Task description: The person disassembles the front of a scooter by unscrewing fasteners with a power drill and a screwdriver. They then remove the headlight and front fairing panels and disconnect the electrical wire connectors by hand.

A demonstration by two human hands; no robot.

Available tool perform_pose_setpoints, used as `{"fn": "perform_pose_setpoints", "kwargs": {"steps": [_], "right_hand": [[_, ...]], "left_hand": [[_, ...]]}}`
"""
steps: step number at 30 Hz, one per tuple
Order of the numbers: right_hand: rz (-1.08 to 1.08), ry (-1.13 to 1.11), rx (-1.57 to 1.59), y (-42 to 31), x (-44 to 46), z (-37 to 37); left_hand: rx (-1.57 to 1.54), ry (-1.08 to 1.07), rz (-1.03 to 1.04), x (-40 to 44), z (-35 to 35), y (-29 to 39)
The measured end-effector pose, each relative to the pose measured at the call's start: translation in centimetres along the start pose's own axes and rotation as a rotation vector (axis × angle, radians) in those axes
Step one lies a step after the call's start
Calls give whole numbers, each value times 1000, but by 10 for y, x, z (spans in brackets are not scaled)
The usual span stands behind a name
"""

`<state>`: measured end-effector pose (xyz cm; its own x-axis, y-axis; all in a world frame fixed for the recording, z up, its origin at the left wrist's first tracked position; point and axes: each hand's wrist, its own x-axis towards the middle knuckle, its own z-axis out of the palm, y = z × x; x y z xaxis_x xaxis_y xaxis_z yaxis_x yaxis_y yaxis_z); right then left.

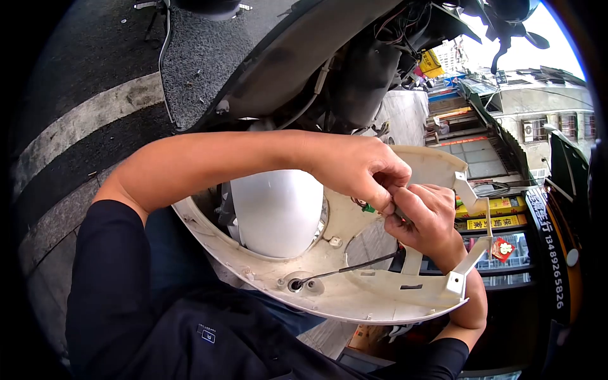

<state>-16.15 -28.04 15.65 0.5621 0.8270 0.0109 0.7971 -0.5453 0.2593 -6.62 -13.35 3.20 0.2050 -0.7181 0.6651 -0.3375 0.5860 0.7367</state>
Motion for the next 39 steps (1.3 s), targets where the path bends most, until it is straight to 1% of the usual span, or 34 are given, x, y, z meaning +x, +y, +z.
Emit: {"fn": "perform_pose_setpoints", "kwargs": {"steps": [2, 6, 8, 12, 14, 15, 16, 18, 19, 20, 21, 22, 23, 24, 25, 26, 27, 28, 30, 31, 32, 33, 34, 35, 36, 37, 39], "right_hand": [[4, -1, 8, -1, -1, -2], [-11, 45, 10, 4, -6, 2], [-9, 24, 50, 5, -6, 2], [-5, 10, 56, 2, -3, -2], [4, 24, -28, 5, -6, -8], [119, 80, -141, 8, -18, -22], [327, 150, -31, 10, -37, -24], [608, 146, 81, 11, -54, -27], [611, 155, 114, 8, -54, -26], [581, 189, 136, 10, -46, -24], [536, 226, 189, 12, -46, -19], [588, 201, 217, 12, -48, -18], [583, 223, 201, 11, -46, -20], [575, 240, 186, 11, -44, -24], [574, 244, 190, 10, -41, -25], [566, 190, 183, 8, -38, -26], [557, 135, 174, 8, -37, -28], [554, 131, 170, 9, -37, -27], [448, 72, 179, 9, -40, -25], [489, -12, 208, 7, -39, -28], [488, -12, 205, 7, -37, -26], [436, -21, 210, 6, -34, -25], [384, -30, 214, 6, -31, -25], [361, -75, 194, 6, -28, -27], [353, -74, 191, 7, -25, -27], [309, -95, 142, 8, -23, -26], [210, -106, 30, 12, -19, -22]], "left_hand": [[50, -4, 15, 2, 1, 0], [53, 7, -8, 4, 2, 5], [-17, -10, -77, 4, 1, 7], [-52, -26, -55, 1, 1, 2], [-159, 87, -45, -2, -2, -4], [-385, 159, -99, -16, -13, -2], [-318, 176, -107, -26, -13, 2], [-104, 83, -159, -11, 9, 1], [-87, 89, -103, 0, 17, -7], [-61, 71, -99, 5, 15, -1], [10, 42, -146, 9, 13, 8], [70, 16, -199, 11, 13, 15], [154, 10, -173, 10, 11, 20], [165, 7, -177, 11, 11, 20], [302, 2, -120, 9, 11, 16], [434, -1, -60, 6, 11, 13], [401, 33, -141, 4, 13, 12], [400, 38, -137, 4, 13, 12], [308, 106, -198, 3, 15, 14], [305, 108, -197, 3, 16, 15], [254, 143, -220, 3, 17, 16], [207, 177, -242, 3, 16, 17], [212, 178, -239, 4, 16, 17], [160, 177, -252, 4, 15, 16], [108, 178, -266, 3, 13, 15], [112, 186, -265, 3, 12, 15], [-38, 156, -309, 3, 10, 13]]}}
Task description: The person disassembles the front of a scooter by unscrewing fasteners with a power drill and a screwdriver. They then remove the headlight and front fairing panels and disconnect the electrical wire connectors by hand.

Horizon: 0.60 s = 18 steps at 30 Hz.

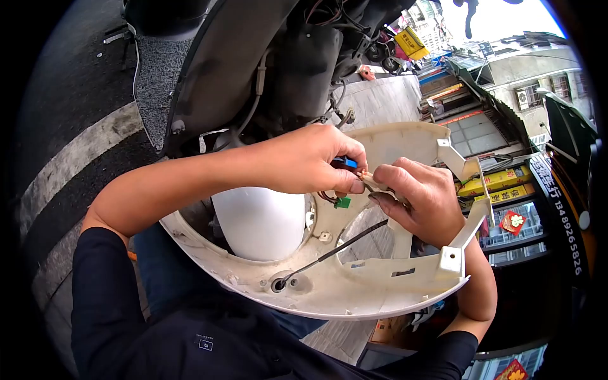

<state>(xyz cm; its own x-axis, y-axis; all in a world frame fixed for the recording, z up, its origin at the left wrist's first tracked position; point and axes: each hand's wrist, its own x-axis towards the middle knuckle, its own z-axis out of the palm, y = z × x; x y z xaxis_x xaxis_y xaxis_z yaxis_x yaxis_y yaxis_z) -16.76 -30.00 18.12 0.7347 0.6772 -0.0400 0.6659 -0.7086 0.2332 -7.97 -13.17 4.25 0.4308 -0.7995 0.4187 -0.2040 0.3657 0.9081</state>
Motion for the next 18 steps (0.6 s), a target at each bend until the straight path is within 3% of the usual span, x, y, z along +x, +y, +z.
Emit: {"fn": "perform_pose_setpoints", "kwargs": {"steps": [3, 7, 9, 12, 13, 18], "right_hand": [[-89, -15, -123, 3, 5, 1], [-192, 83, -235, 2, 11, 9], [-222, 82, -236, 4, 13, 12], [-162, 56, -196, 1, 15, 8], [-149, 43, -190, 0, 16, 8], [-102, 115, -84, 0, 21, 19]], "left_hand": [[-38, -28, -31, 0, -2, -2], [104, -48, 103, 3, -7, -11], [89, -67, 50, 1, -9, -5], [112, -64, 58, 3, -13, -5], [113, -12, 152, 6, -13, -10], [51, -15, 96, 7, -18, -4]]}}
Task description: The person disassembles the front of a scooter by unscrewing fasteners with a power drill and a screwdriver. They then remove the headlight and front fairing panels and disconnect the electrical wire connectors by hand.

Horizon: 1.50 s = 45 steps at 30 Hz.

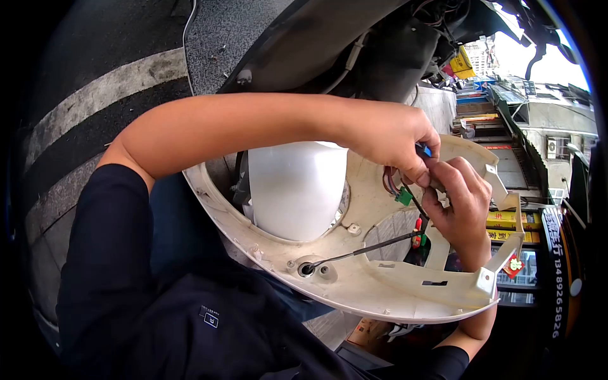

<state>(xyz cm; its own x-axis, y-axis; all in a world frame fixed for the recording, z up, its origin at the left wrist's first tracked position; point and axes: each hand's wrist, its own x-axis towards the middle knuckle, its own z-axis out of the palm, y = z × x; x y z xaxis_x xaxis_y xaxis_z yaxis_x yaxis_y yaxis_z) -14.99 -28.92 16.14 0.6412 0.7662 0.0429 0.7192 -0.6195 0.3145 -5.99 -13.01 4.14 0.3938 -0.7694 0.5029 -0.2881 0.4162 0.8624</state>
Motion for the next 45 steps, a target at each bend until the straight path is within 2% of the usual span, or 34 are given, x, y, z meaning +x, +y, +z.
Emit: {"fn": "perform_pose_setpoints", "kwargs": {"steps": [7, 14, 17, 19, 23, 24, 25, 27, 31, 33, 37, 39, 41, 43, 45], "right_hand": [[-8, 6, -29, -2, 4, 3], [-36, -27, -50, -2, 6, 2], [-43, -21, -40, -4, 6, 1], [-40, -15, -27, -5, 5, 1], [-31, -23, -44, -4, -2, -4], [-51, -21, -106, -1, -8, -9], [-16, 30, -183, 7, -23, -17], [251, 53, -87, 8, -46, -27], [261, 16, 2, 7, -49, -38], [384, -10, 87, 9, -54, -45], [367, -19, 93, 14, -71, -50], [455, 7, 93, 11, -85, -62], [551, 28, 120, 8, -105, -76], [678, 68, 118, -2, -125, -88], [684, 31, 32, -8, -147, -103]], "left_hand": [[-126, -62, -65, 4, -4, 1], [10, -77, -53, 4, -6, 5], [160, -68, -49, 1, -6, 12], [33, -69, -51, -3, -6, 15], [107, -113, 16, 0, -18, 4], [-53, -113, -56, -5, -27, 1], [-212, -111, -126, -8, -33, -2], [-207, -115, -104, -8, -25, -3], [-147, -144, 99, 3, -8, 1], [93, -81, 140, -10, -12, 12], [168, 292, 264, -58, -31, 4], [260, 450, 278, -86, -40, -8], [-32, 483, 180, -112, -45, -18], [-67, 480, 119, -123, -42, -22], [-65, 481, 50, -125, -31, -31]]}}
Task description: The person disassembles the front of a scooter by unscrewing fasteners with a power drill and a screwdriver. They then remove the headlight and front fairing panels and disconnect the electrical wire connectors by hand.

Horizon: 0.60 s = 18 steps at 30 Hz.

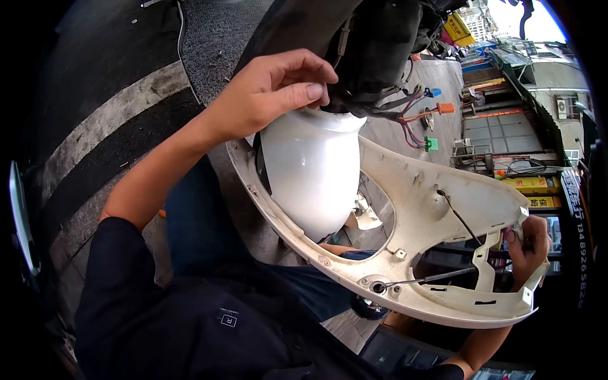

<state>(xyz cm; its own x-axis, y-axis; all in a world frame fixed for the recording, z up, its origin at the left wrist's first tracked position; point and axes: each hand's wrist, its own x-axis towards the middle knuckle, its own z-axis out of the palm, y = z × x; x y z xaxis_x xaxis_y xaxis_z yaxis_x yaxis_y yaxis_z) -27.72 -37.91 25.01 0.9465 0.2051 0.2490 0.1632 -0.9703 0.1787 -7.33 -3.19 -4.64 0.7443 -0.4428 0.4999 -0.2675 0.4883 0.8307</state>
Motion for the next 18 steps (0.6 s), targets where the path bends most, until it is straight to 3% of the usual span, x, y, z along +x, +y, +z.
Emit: {"fn": "perform_pose_setpoints", "kwargs": {"steps": [2, 6, 13, 18], "right_hand": [[26, 15, -31, -3, -22, -5], [119, -6, -47, -14, -67, -7], [84, 23, -83, -12, -126, 11], [124, -13, -43, 41, -189, 40]], "left_hand": [[16, -31, -26, -5, 0, -3], [98, 76, 109, -6, 0, -13], [116, 103, 152, 0, 1, -20], [226, 119, 166, -3, 5, -21]]}}
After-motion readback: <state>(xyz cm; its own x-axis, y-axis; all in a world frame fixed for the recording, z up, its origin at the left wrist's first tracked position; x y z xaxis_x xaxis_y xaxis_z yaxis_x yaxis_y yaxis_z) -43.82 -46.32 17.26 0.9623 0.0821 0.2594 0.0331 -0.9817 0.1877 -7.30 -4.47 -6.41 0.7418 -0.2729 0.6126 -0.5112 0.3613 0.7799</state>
